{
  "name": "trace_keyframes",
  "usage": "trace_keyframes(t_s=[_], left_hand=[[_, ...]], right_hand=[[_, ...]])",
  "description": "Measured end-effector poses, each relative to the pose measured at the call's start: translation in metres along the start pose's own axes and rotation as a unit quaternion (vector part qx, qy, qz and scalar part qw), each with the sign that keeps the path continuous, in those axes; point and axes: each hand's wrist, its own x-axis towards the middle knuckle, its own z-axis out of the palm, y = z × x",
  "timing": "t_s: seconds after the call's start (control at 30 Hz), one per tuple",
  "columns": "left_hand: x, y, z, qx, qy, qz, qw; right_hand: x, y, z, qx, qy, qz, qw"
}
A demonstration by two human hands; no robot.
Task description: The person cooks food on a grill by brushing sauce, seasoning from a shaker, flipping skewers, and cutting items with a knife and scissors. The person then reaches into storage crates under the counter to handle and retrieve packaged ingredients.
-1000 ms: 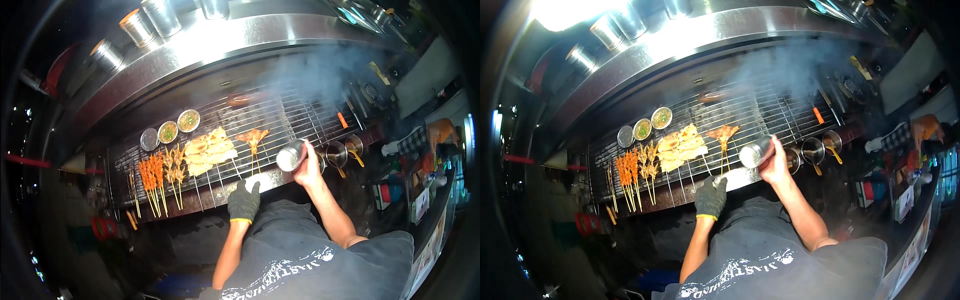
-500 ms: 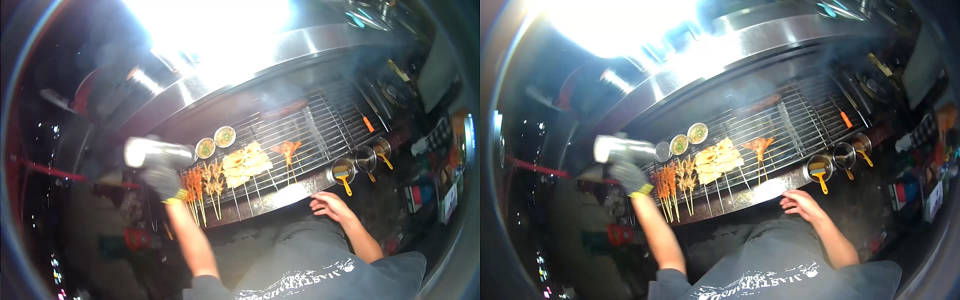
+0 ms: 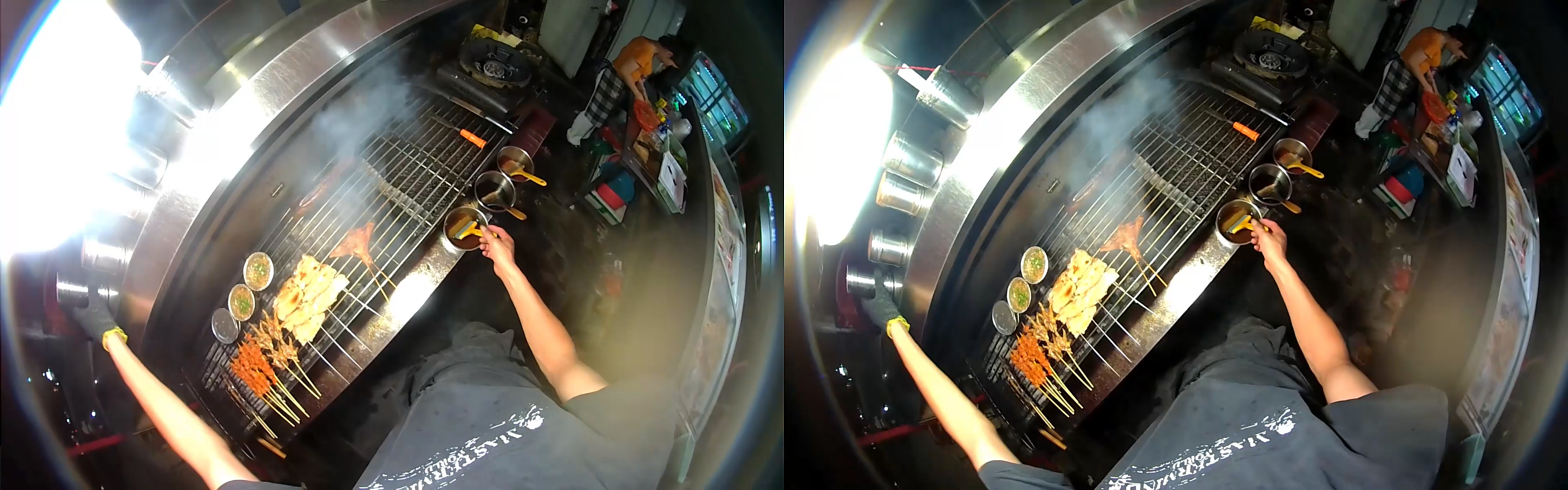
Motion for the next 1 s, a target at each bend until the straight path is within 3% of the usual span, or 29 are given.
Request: trace_keyframes(t_s=[0.07, 0.13, 0.17, 0.2, 0.23, 0.27, 0.3, 0.33, 0.37, 0.4, 0.47, 0.53, 0.6, 0.67, 0.7, 0.73, 0.8, 0.83, 0.87, 0.9, 1.0], left_hand=[[-0.068, 0.030, -0.032, -0.093, 0.136, 0.060, 0.984], [-0.161, 0.070, -0.069, -0.036, 0.336, 0.136, 0.931], [-0.213, 0.082, -0.084, -0.147, 0.161, 0.066, 0.974], [-0.276, 0.128, -0.096, -0.313, 0.168, 0.079, 0.932], [-0.319, 0.126, -0.090, -0.359, 0.048, 0.166, 0.917], [-0.372, 0.144, -0.087, -0.366, -0.037, 0.148, 0.918], [-0.416, 0.140, -0.078, -0.288, -0.231, 0.122, 0.921], [-0.462, 0.143, -0.056, -0.260, -0.211, 0.278, 0.901], [-0.492, 0.161, -0.060, -0.181, -0.269, 0.332, 0.886], [-0.521, 0.176, -0.056, -0.193, -0.269, 0.278, 0.902], [-0.551, 0.200, -0.053, -0.037, -0.425, 0.203, 0.881], [-0.569, 0.208, -0.040, -0.007, -0.456, 0.197, 0.868], [-0.589, 0.197, -0.018, -0.026, -0.420, 0.217, 0.881], [-0.590, 0.193, -0.014, -0.010, -0.456, 0.256, 0.853], [-0.619, 0.176, 0.017, 0.102, -0.396, 0.276, 0.870], [-0.608, 0.178, 0.009, 0.104, -0.396, 0.271, 0.871], [-0.569, 0.180, -0.017, -0.159, -0.353, 0.264, 0.883], [-0.571, 0.166, -0.006, -0.262, -0.399, 0.241, 0.845], [-0.575, 0.164, -0.001, -0.261, -0.399, 0.240, 0.846], [-0.579, 0.162, 0.003, -0.362, -0.460, 0.079, 0.807], [-0.592, 0.151, 0.022, -0.415, -0.475, 0.084, 0.772]], right_hand=[[0.003, -0.008, 0.011, -0.048, 0.024, -0.033, 0.998], [0.023, 0.005, 0.013, -0.069, 0.021, -0.117, 0.990], [0.021, 0.003, 0.015, -0.081, 0.034, -0.150, 0.985], [0.023, 0.003, 0.011, -0.111, 0.049, -0.201, 0.972], [0.014, -0.007, 0.011, -0.200, 0.091, -0.252, 0.942], [-0.003, -0.027, 0.009, -0.285, 0.132, -0.302, 0.900], [-0.013, -0.041, 0.009, -0.293, 0.137, -0.286, 0.902], [-0.012, -0.043, 0.005, -0.294, 0.131, -0.307, 0.896], [-0.011, -0.045, 0.001, -0.282, 0.119, -0.285, 0.908], [-0.010, -0.049, 0.000, -0.268, 0.108, -0.264, 0.920], [-0.014, -0.058, -0.001, -0.249, 0.087, -0.268, 0.926], [-0.018, -0.067, -0.003, -0.235, 0.072, -0.261, 0.934], [-0.021, -0.077, -0.006, -0.213, 0.070, -0.241, 0.944], [-0.030, -0.092, -0.007, -0.184, 0.053, -0.249, 0.950], [-0.026, -0.094, -0.010, -0.142, 0.034, -0.251, 0.957], [-0.034, -0.107, -0.006, -0.140, 0.032, -0.257, 0.956], [-0.043, -0.126, 0.000, -0.098, -0.005, -0.288, 0.952], [-0.047, -0.135, 0.007, -0.072, -0.032, -0.302, 0.950], [-0.052, -0.144, 0.016, -0.058, -0.046, -0.306, 0.949], [-0.058, -0.152, 0.028, -0.045, -0.058, -0.306, 0.949], [-0.064, -0.153, 0.075, 0.035, -0.154, -0.308, 0.938]])
